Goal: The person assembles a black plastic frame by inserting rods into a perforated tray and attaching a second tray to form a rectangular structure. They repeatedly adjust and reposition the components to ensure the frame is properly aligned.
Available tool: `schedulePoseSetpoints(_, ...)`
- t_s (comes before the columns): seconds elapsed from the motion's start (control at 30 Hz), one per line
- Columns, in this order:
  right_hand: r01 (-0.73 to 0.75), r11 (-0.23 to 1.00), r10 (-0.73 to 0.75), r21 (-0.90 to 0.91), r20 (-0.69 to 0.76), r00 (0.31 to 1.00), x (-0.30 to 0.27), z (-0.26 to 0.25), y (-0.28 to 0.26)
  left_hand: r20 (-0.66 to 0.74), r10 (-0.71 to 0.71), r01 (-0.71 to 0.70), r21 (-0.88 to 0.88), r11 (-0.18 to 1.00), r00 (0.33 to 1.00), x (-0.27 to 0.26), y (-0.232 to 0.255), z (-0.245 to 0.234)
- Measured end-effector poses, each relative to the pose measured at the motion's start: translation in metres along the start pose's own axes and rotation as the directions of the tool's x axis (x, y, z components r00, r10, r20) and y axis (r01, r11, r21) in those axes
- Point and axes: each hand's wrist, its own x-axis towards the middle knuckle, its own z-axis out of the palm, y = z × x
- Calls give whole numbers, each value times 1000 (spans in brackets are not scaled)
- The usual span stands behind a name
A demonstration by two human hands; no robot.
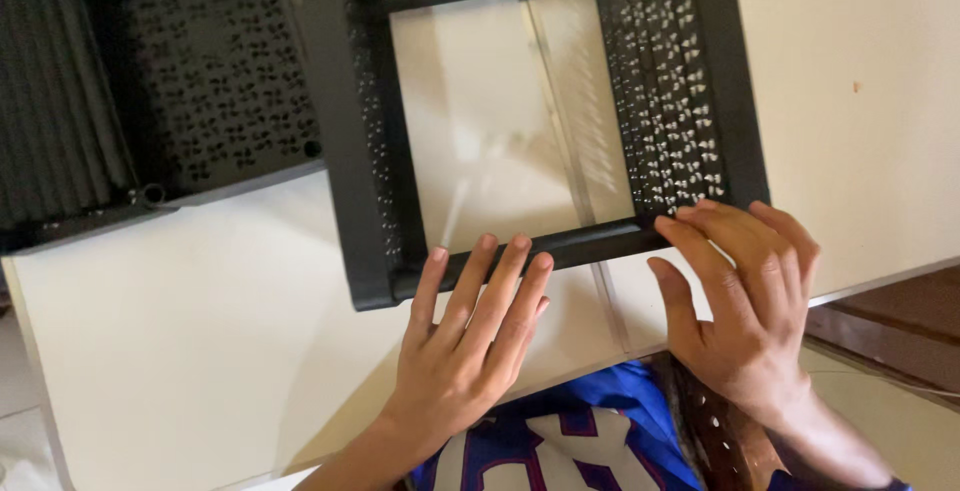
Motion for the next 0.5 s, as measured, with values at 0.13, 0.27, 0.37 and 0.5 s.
schedulePoseSetpoints(0.13,-144,990,143,-7,-69,987,-14,3,24,36,69,-69,14,998,997,22,13,12)
schedulePoseSetpoints(0.27,-239,959,249,151,-54,967,-33,15,41,56,91,-93,40,995,994,37,27,23)
schedulePoseSetpoints(0.37,-216,958,229,187,-51,972,-44,28,50,97,135,-144,89,986,986,47,28,30)
schedulePoseSetpoints(0.5,-179,950,199,255,-54,979,-54,43,53,119,157,-178,195,964,980,57,27,35)
